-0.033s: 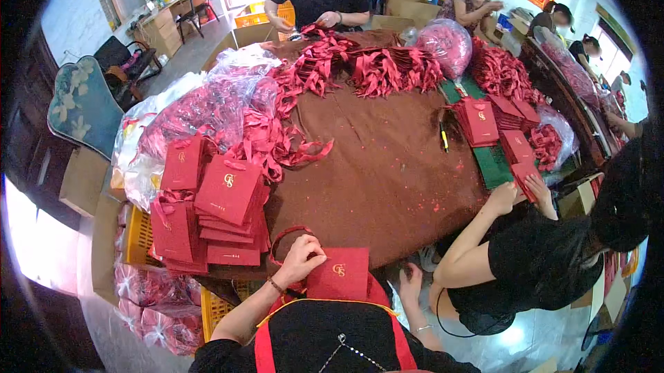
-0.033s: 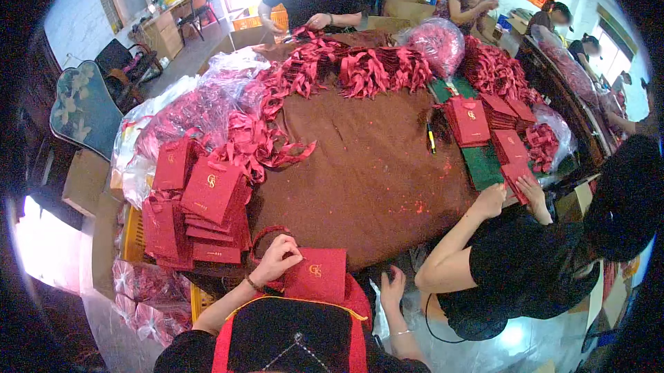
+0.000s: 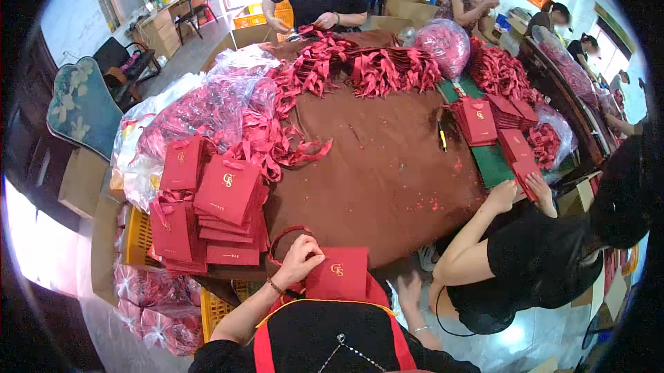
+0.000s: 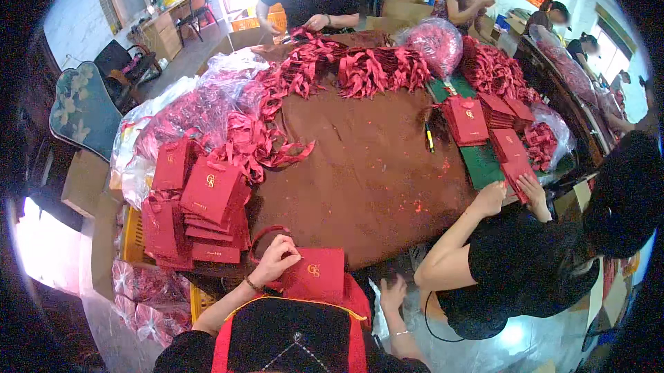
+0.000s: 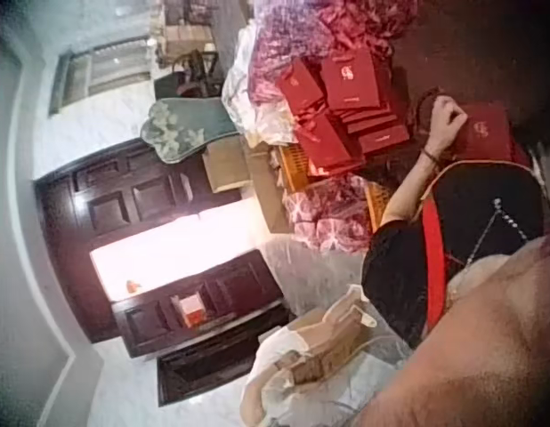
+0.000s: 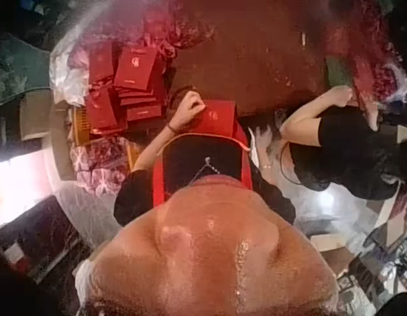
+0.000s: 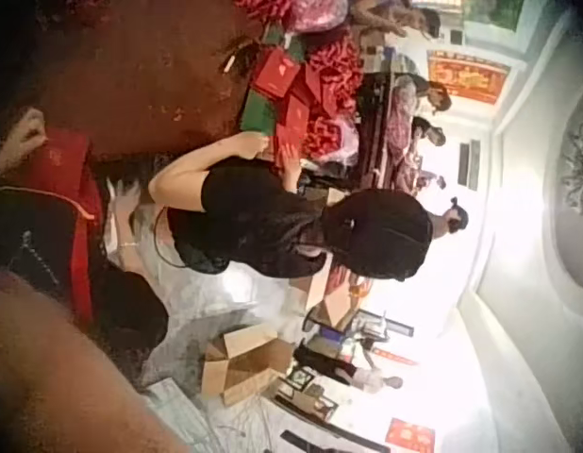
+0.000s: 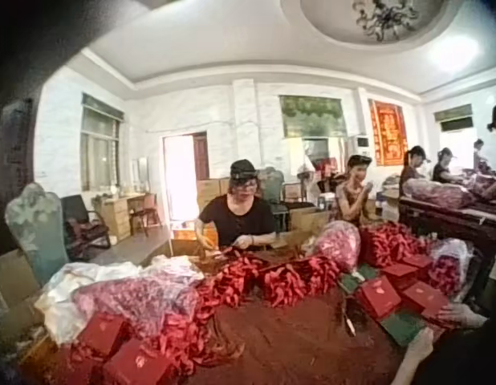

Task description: The person attaches ribbon handles to paper gift bags by threading ribbons through the bags' slots and securing them by hand.

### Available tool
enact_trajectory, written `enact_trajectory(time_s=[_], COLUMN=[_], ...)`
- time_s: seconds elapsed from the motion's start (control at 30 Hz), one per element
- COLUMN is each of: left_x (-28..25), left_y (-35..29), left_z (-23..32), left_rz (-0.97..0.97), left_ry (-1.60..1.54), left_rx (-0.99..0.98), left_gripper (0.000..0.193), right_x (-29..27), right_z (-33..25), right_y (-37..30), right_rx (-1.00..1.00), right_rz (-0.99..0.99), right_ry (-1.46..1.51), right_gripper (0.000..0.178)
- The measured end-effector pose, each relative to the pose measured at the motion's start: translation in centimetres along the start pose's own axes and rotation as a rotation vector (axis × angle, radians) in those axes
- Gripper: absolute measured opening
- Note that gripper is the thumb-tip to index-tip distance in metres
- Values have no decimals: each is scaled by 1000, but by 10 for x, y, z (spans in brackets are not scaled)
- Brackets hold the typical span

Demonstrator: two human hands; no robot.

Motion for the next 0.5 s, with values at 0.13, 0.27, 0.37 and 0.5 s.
enact_trajectory(time_s=[0.13, 0.27, 0.37, 0.5], left_x=[9, 16, -14, -27], left_y=[-7, -7, 12, 16], left_z=[15, -18, -25, -31], left_rz=[179, 190, 340, 360], left_ry=[-87, -261, -209, -54], left_rx=[80, -143, -117, -189], left_gripper=[11, 10, 11, 9], right_x=[42, 34, 3, 14], right_z=[92, 68, 55, 209], right_y=[-14, -8, -1, 12], right_rx=[500, 448, 486, 364], right_rz=[-326, -224, -318, -626], right_ry=[-329, -502, -356, -86], right_gripper=[79, 99, 106, 73])
Point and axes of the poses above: each hand's wrist, its own y-axis towards the middle knuckle, its own x-axis out of the palm, z = x × y, the point moved 5 cm from there along y, towards the middle knuckle, and after that the axes turned 4 degrees about -z, right-handed, at the moved point
